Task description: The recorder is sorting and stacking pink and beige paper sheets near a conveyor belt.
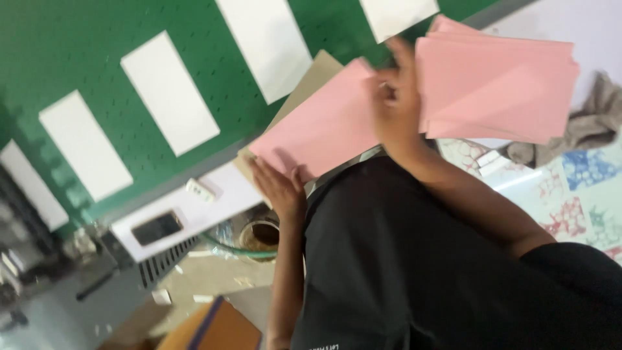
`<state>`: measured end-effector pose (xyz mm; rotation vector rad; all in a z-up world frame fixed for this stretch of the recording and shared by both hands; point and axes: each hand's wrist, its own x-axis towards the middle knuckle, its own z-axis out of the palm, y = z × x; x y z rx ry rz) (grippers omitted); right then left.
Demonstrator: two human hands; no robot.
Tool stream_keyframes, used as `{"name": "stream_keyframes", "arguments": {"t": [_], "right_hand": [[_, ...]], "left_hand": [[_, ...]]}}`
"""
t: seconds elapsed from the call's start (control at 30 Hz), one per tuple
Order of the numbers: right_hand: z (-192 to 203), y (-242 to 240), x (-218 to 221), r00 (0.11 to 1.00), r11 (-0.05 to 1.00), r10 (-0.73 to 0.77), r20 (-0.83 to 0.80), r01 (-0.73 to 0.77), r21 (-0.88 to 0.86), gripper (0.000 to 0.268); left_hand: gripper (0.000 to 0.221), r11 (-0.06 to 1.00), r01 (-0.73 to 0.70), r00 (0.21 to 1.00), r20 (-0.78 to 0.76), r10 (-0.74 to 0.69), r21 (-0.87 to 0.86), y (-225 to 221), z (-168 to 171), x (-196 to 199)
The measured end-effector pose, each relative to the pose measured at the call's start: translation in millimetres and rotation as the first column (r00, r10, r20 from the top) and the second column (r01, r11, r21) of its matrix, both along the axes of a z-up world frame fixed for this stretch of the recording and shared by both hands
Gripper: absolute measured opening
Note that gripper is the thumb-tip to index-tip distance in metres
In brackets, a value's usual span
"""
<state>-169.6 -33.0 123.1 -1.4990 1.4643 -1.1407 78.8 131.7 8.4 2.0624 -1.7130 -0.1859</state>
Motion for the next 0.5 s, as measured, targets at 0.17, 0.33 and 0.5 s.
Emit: {"name": "stream_keyframes", "arguments": {"t": [0.17,0.33,0.5], "right_hand": [[-55.0,8.2,-173.1,0.906,0.820,-0.424,-0.003,0.382,-0.427,0.061],[-72.7,17.1,-237.2,0.431,0.790,-0.599,-0.675,0.458,-0.408,0.064],[-59.6,-65.0,-238.4,0.672,0.922,-0.333,-0.662,0.083,-0.379,0.070]], "left_hand": [[0.073,0.973,-0.186,0.982,-0.050,0.181,-0.135,-30.4,6.2,-11.4],[0.066,0.964,-0.234,0.954,0.161,0.252,-0.124,-40.1,6.7,-14.2],[0.062,0.963,-0.256,0.929,0.256,0.268,-0.080,-47.3,19.6,-22.5]]}}
